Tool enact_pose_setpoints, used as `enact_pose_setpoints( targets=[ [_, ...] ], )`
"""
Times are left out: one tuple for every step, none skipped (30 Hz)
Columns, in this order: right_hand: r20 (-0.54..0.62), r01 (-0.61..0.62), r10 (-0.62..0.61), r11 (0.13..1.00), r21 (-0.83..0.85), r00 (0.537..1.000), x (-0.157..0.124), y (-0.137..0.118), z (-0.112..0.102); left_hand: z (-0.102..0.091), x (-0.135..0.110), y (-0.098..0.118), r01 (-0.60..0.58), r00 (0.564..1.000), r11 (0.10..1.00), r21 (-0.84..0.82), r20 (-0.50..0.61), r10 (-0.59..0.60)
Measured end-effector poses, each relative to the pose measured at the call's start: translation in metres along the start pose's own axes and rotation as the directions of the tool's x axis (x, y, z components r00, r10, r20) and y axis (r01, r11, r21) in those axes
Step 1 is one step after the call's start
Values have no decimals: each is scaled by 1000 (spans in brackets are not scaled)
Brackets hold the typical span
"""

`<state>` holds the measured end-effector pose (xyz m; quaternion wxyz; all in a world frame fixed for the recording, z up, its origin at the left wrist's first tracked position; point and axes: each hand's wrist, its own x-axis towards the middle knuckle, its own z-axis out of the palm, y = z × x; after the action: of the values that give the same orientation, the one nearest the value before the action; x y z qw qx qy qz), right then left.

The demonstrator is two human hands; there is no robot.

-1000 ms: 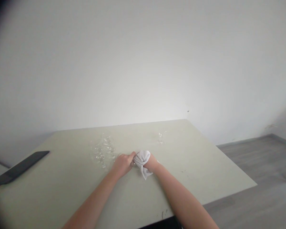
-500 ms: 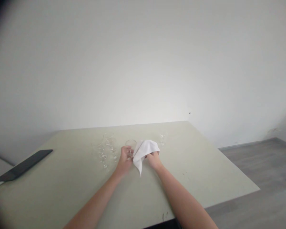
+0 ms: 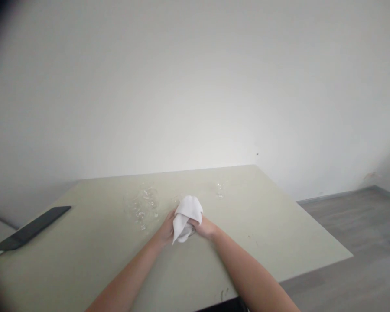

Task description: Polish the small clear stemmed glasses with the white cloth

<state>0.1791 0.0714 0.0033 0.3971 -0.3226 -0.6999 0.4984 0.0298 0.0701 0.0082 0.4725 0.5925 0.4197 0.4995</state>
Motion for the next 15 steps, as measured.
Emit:
enact_pose_setpoints(
  targets=[
    [-13,13,-13,1000,11,1000,1,2,0,0,-1,3,29,999,993,-115,-11,-30],
    [-37,37,-37,999,1,999,3,4,-1,-1,-1,5,46,997,977,-210,-44,-56],
    [-69,67,-69,997,-33,995,4,5,-4,-2,1,8,42,992,960,-278,-102,-73],
    [-110,103,-112,991,-87,988,6,5,-9,-4,2,10,16,981,952,-306,-177,-74],
    [-124,142,-164,975,-170,979,6,3,-14,-5,4,12,-18,966,951,-308,-252,-64],
    [-139,177,-219,948,-264,966,6,1,-20,-6,6,14,-48,949,956,-290,-312,-47],
    [-114,215,-266,917,-336,957,5,-3,-24,-6,7,15,-65,936,963,-263,-349,-32],
    [-61,256,-297,894,-368,953,4,-7,-27,-6,7,15,-68,932,969,-236,-362,-23],
    [0,287,-308,886,-364,951,3,-11,-29,-5,7,16,-58,938,975,-215,-347,-21],
    [52,307,-308,888,-342,950,2,-15,-28,-4,6,15,-44,949,978,-202,-314,-22],
    [98,303,-287,898,-319,953,1,-18,-25,-2,5,15,-34,962,980,-196,-272,-21],
    [120,297,-273,901,-315,954,0,-21,-22,-1,4,15,-28,974,980,-197,-227,-18],
    [135,289,-258,903,-318,957,1,-22,-18,0,2,14,-26,982,979,-200,-190,-13],
    [140,282,-248,897,-342,959,2,-23,-15,1,1,14,-22,987,980,-199,-161,-10],
    [145,288,-250,876,-386,957,4,-22,-12,2,1,13,-18,990,981,-191,-142,-9]
  ],
)
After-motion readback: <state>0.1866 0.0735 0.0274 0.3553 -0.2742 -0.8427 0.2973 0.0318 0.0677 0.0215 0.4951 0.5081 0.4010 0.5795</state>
